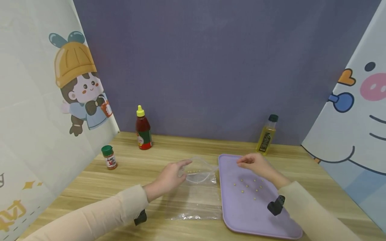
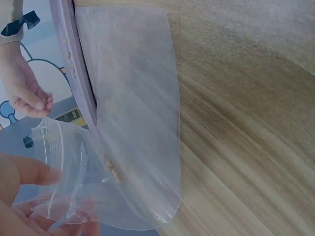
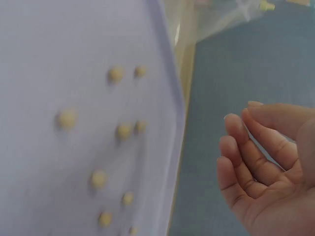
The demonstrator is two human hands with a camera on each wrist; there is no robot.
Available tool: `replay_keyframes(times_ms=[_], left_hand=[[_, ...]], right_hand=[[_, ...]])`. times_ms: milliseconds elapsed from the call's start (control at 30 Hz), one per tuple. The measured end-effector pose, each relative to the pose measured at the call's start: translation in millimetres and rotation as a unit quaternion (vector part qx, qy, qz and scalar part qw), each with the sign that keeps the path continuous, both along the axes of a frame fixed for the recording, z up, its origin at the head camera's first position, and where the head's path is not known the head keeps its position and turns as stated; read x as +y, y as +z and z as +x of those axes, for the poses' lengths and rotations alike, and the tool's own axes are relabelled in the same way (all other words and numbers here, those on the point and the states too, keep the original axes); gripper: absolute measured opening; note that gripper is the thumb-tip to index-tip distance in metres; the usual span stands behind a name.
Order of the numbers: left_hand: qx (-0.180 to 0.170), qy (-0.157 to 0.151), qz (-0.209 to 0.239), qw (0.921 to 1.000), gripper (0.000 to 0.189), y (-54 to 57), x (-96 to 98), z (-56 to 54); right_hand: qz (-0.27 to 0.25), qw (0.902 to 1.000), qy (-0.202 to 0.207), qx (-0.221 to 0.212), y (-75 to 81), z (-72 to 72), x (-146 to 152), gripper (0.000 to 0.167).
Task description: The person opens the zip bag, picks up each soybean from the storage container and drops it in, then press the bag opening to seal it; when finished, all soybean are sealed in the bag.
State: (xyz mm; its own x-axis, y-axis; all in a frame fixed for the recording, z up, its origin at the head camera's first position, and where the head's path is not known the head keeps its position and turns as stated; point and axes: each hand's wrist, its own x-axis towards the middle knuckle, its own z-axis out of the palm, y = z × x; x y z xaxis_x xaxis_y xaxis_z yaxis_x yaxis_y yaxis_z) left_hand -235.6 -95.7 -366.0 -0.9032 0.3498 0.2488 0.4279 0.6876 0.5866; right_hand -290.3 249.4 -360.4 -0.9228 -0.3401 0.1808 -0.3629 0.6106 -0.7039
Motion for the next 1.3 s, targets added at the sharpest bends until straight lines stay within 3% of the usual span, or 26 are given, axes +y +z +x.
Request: replay_keyframes(times_ms=[467, 933, 1300], left_hand=[[-0.002, 0.001, 0.003, 1.0000, 0.055, 1.6, -0.6, 2.7], [-0.006, -0.004, 0.001, 1.0000, 0.056, -1.5, -0.2, 3.7], [-0.008, -0.001, -0.005, 1.0000, 0.056, -2.6, -0.2, 3.4]], right_hand=[[0.107, 0.9907, -0.084, 0.007, -22.2, -2.0, 53.6, 0.017], [0.104, 0.9767, -0.150, -0.113, -34.6, -7.7, 61.5, 0.019], [0.083, 0.9759, -0.159, -0.124, -36.9, -10.5, 61.1, 0.009]])
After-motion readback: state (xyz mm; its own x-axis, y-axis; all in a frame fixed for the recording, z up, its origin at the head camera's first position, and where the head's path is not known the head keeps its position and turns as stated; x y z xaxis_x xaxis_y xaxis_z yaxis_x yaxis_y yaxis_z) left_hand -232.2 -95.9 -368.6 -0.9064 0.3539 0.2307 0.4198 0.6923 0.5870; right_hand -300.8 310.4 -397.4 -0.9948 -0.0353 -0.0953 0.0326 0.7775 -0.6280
